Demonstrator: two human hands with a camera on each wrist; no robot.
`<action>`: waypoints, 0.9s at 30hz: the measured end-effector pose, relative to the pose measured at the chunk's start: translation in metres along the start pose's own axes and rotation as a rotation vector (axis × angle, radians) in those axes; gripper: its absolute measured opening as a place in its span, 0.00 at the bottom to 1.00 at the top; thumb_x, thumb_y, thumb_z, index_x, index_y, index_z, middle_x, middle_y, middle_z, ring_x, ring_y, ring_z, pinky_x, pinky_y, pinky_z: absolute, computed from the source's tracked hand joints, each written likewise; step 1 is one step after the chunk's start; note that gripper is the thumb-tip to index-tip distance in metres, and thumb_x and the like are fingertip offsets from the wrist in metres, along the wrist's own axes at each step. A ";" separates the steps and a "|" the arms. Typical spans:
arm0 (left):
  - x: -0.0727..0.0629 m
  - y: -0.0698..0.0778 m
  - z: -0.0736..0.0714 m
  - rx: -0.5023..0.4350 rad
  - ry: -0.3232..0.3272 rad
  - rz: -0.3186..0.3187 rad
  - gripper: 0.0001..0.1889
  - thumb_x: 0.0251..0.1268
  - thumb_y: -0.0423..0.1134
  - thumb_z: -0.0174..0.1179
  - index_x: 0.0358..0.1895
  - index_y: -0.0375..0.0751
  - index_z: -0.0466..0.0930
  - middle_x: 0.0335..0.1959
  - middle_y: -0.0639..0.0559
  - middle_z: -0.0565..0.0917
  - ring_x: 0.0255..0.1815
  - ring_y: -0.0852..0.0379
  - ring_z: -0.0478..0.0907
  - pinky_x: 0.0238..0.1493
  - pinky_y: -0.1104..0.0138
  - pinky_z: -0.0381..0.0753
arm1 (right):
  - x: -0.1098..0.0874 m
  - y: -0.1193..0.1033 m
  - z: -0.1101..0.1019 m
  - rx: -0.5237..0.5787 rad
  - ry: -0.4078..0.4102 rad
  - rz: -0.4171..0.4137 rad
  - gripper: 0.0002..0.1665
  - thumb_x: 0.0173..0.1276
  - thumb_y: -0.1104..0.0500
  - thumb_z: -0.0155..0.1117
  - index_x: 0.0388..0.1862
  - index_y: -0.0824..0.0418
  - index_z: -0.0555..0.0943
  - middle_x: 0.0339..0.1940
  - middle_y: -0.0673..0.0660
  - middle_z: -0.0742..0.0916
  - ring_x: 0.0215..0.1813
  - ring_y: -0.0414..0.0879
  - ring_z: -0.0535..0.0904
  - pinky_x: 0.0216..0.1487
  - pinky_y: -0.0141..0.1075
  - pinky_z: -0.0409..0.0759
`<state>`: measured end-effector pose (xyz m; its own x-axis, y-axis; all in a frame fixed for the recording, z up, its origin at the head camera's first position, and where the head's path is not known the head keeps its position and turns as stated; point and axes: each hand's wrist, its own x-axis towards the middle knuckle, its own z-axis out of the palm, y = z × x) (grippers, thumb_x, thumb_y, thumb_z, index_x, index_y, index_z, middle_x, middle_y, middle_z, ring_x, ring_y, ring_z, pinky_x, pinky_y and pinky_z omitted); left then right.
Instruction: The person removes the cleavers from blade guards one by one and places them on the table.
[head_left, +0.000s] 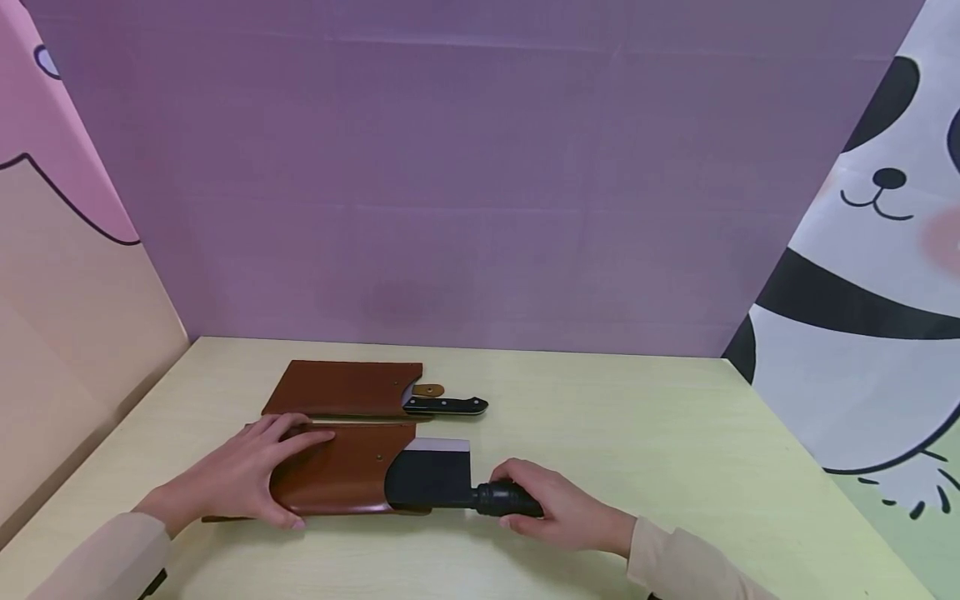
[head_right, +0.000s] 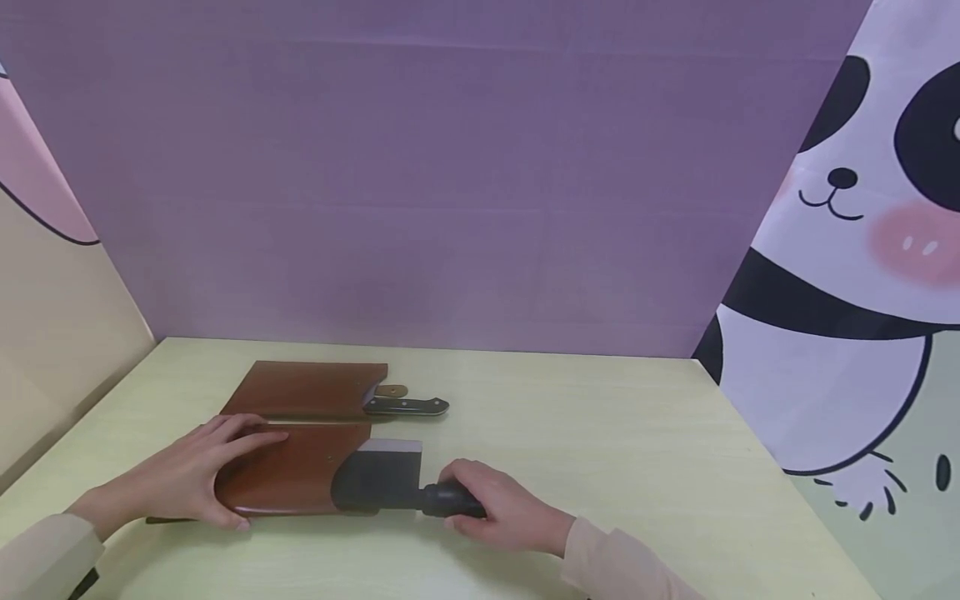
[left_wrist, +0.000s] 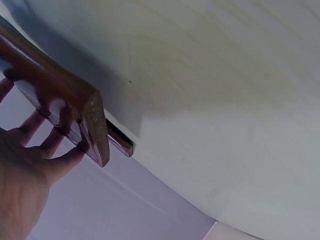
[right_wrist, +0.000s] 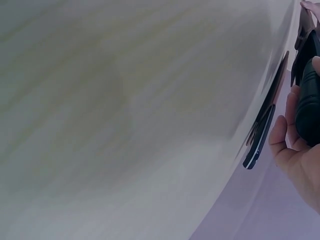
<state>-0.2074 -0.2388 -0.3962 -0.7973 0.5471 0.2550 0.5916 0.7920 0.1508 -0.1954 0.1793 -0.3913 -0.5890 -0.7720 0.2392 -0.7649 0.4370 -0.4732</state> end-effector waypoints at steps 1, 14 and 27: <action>0.000 0.000 0.000 -0.001 0.001 0.000 0.51 0.26 0.77 0.61 0.64 0.64 0.64 0.59 0.52 0.66 0.58 0.50 0.64 0.52 0.47 0.68 | 0.000 0.000 0.000 -0.001 0.001 -0.004 0.18 0.64 0.53 0.59 0.51 0.54 0.68 0.42 0.46 0.77 0.41 0.35 0.72 0.45 0.29 0.74; -0.004 -0.003 0.002 0.018 0.018 0.008 0.50 0.27 0.78 0.60 0.64 0.65 0.64 0.59 0.54 0.67 0.58 0.51 0.64 0.52 0.49 0.69 | -0.003 0.004 -0.001 0.014 0.001 -0.021 0.19 0.62 0.59 0.61 0.51 0.55 0.68 0.42 0.46 0.77 0.40 0.35 0.72 0.44 0.29 0.73; -0.006 -0.005 0.001 0.025 0.020 0.004 0.51 0.26 0.78 0.60 0.64 0.64 0.64 0.59 0.53 0.67 0.58 0.49 0.64 0.52 0.47 0.67 | -0.007 0.007 -0.002 0.016 0.010 -0.033 0.19 0.63 0.57 0.60 0.52 0.54 0.68 0.43 0.46 0.77 0.41 0.35 0.72 0.43 0.30 0.74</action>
<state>-0.2055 -0.2458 -0.3998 -0.7925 0.5446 0.2745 0.5910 0.7968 0.1255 -0.1972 0.1889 -0.3945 -0.5659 -0.7813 0.2635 -0.7800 0.4036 -0.4782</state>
